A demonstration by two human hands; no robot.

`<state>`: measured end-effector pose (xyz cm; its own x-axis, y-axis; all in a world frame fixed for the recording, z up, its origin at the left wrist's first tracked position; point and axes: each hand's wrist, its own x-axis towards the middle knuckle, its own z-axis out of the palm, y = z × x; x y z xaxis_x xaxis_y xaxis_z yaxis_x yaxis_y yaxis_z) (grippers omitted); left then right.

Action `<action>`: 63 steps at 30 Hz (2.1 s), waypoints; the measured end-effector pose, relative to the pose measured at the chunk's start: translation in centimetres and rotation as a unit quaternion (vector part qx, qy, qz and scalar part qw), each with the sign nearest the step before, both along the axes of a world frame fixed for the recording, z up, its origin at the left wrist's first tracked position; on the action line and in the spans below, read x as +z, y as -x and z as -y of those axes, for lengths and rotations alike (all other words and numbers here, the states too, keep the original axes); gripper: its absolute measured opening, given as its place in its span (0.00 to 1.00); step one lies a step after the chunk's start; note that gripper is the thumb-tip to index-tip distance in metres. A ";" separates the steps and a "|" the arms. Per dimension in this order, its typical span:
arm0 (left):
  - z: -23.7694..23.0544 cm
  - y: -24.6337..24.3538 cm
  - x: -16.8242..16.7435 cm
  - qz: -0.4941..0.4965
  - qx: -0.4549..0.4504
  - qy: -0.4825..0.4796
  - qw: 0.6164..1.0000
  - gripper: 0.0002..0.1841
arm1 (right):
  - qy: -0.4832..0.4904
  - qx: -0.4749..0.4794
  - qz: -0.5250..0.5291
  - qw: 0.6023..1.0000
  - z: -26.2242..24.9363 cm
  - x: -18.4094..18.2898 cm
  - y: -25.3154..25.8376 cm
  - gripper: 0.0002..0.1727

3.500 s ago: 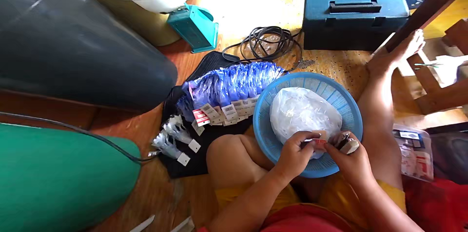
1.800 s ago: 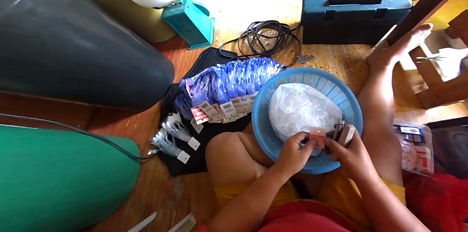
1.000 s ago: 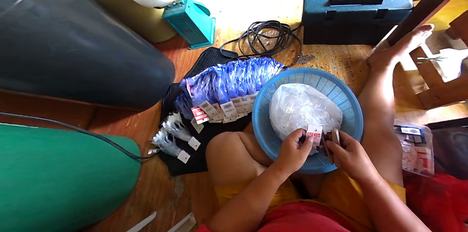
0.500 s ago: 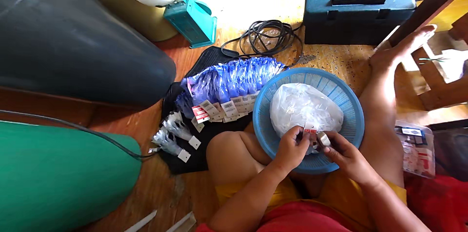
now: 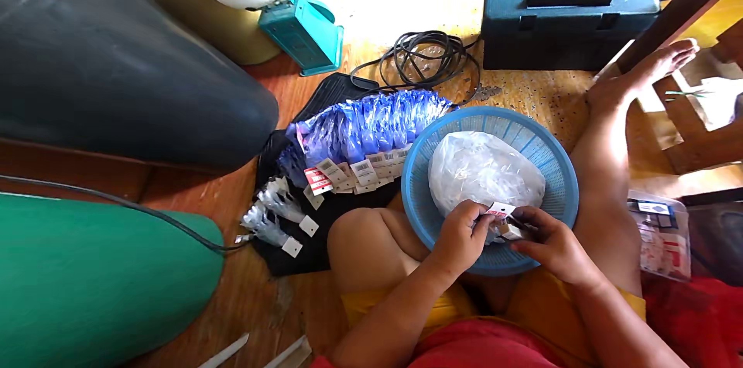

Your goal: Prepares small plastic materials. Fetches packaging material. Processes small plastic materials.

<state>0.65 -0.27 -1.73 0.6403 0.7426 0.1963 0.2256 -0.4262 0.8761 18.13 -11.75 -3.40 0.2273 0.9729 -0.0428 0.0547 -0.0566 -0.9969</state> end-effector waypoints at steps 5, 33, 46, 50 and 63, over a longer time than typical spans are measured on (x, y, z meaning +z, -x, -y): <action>-0.1 0.1 0.0 0.005 -0.010 -0.007 1.000 0.09 | -0.026 -0.006 0.032 0.999 0.1 -0.5 0.1 0.27; -0.2 -0.2 0.0 0.028 -0.030 0.108 0.993 0.17 | -0.069 -0.053 0.125 0.988 -0.1 -1.0 0.5 0.23; 0.0 -0.3 1.1 0.027 0.036 0.121 0.992 0.09 | -0.094 -0.005 0.125 0.988 0.1 -1.2 0.4 0.21; 0.5 -0.5 0.8 0.033 0.018 0.095 0.995 0.09 | -0.047 -0.031 0.059 0.997 -0.2 -0.8 0.7 0.31; 0.3 -0.7 0.8 -0.004 0.049 0.100 0.994 0.09 | -0.084 -0.052 0.195 0.976 -0.1 -0.6 1.2 0.23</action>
